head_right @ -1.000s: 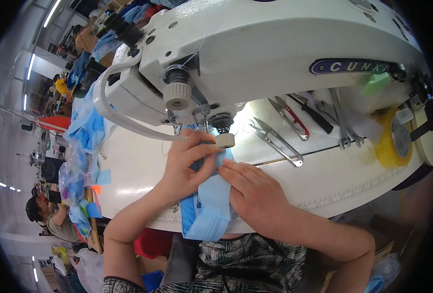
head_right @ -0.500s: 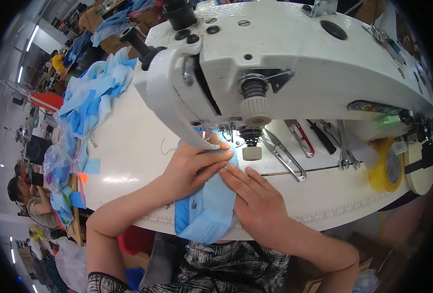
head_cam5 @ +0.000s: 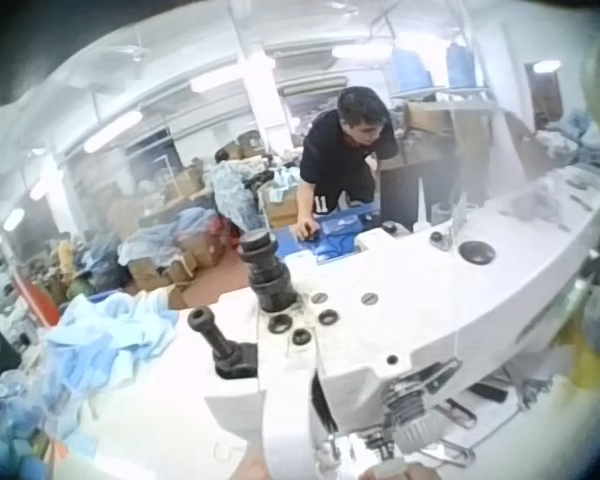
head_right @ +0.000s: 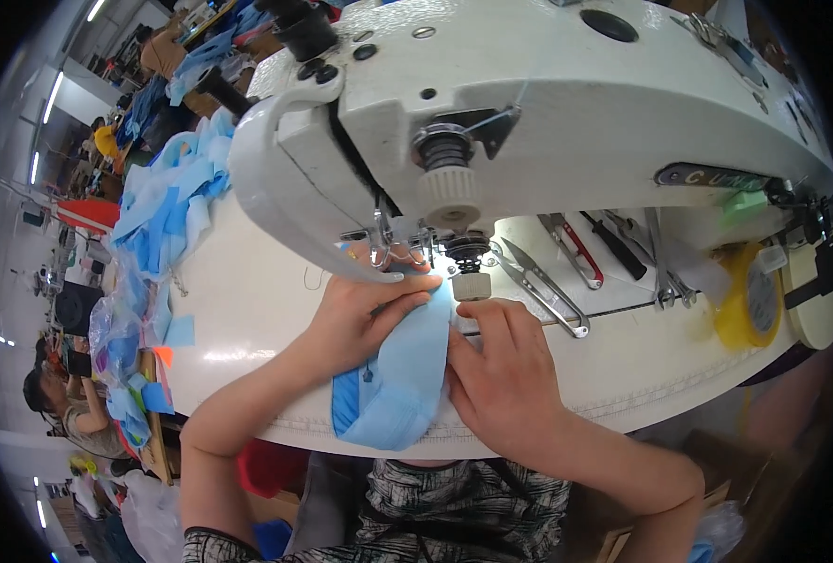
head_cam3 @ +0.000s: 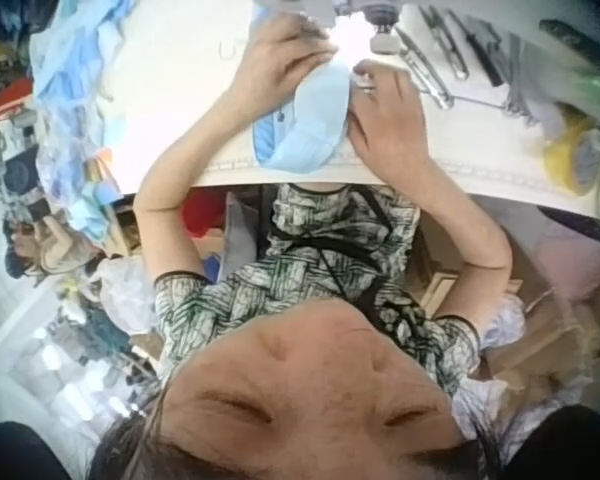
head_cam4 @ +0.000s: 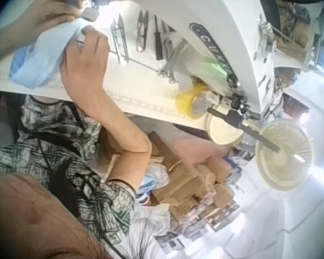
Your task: Sewing and assembling a blue fabric strip using an industrial sewing machine.
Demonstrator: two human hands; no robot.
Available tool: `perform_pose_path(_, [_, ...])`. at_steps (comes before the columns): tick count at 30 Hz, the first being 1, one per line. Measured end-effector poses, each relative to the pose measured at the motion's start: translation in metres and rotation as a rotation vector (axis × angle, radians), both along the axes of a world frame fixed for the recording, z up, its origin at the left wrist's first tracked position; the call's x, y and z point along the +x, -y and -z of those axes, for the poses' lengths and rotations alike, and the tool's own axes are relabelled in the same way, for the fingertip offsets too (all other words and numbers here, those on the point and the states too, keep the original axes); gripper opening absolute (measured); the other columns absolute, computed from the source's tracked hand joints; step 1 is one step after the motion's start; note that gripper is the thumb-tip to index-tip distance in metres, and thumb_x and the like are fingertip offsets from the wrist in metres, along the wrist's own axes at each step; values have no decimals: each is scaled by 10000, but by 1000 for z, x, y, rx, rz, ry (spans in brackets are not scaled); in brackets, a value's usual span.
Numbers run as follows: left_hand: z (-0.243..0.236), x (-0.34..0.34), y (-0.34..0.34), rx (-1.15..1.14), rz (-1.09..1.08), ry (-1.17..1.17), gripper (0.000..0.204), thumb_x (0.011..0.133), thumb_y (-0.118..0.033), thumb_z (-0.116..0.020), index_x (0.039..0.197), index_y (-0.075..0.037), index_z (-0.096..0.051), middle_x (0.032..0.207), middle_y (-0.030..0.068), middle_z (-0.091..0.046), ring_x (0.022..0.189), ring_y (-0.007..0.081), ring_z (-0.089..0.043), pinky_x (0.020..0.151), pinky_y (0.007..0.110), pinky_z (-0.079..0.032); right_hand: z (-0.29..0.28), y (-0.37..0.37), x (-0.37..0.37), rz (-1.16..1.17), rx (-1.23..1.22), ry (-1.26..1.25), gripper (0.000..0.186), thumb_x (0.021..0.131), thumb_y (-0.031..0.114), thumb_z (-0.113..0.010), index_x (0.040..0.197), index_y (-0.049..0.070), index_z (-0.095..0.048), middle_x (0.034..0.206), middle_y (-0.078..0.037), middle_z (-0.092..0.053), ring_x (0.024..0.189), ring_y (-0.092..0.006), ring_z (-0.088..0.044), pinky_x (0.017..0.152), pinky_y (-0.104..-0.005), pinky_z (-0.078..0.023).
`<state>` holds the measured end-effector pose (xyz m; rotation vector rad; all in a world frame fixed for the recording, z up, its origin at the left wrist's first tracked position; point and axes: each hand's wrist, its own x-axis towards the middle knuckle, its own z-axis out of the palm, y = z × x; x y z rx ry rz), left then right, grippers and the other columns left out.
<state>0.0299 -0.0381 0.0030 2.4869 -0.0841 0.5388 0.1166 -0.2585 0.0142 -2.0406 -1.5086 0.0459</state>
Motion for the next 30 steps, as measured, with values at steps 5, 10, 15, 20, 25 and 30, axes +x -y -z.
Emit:
perform_pose_path(5, [-7, -3, 1, -14, 5, 40, 157, 872, -97, -765, 1026, -90, -798, 1136, 51, -681, 1120, 279, -624, 1034, 420, -421, -1, 0, -2, 16, -3, 50, 459, 811, 143, -772, 1236, 5, -664, 1279, -144, -558, 1218, -340, -527, 1020, -477, -449])
perform_pose_path(10, [-4, -4, -1, 21, -29, 9, 173, 869, -86, -759, 1037, -100, -797, 1121, 47, -683, 1107, 265, -632, 1036, 435, -415, 2, -1, -2, 22, 25, 131, 472, 796, 157, -771, 1218, -26, -665, 1257, -148, -566, 1183, -332, -549, 1018, -485, -452])
perform_pose_path(15, [-5, -6, 0, 75, -47, -69, 229, 845, -53, -737, 1062, -103, -794, 1123, 57, -683, 1108, 275, -631, 1040, 463, -408, 2, -1, -2, 27, 32, 151, 484, 789, 162, -774, 1212, -44, -660, 1237, -148, -571, 1170, -332, -555, 1018, -483, -453])
perform_pose_path(20, [-12, -7, 3, 107, 100, -41, 314, 822, -31, -717, 1126, -85, -772, 1194, 81, -677, 1179, 292, -624, 1080, 492, -419, 1, -2, -2, 16, 31, 155, 473, 780, 159, -774, 1200, -32, -670, 1235, -144, -570, 1167, -332, -552, 1016, -486, -451])
perform_pose_path(25, [-18, -9, 3, 57, 117, -51, 267, 902, -76, -712, 1165, -86, -759, 1202, 79, -676, 1195, 299, -623, 1102, 500, -414, -1, 2, 1, -17, 18, 127, 472, 761, 155, -777, 1205, 19, -693, 1241, -122, -576, 1168, -336, -544, 1008, -499, -445])
perform_pose_path(30, [-18, -8, -2, 109, 108, -78, 234, 955, -149, -711, 1178, -100, -763, 1227, 83, -669, 1211, 310, -619, 1124, 495, -405, 0, -1, -1, -3, -3, 134, 461, 767, 141, -769, 1206, 21, -695, 1251, -114, -581, 1168, -339, -534, 1008, -505, -438])
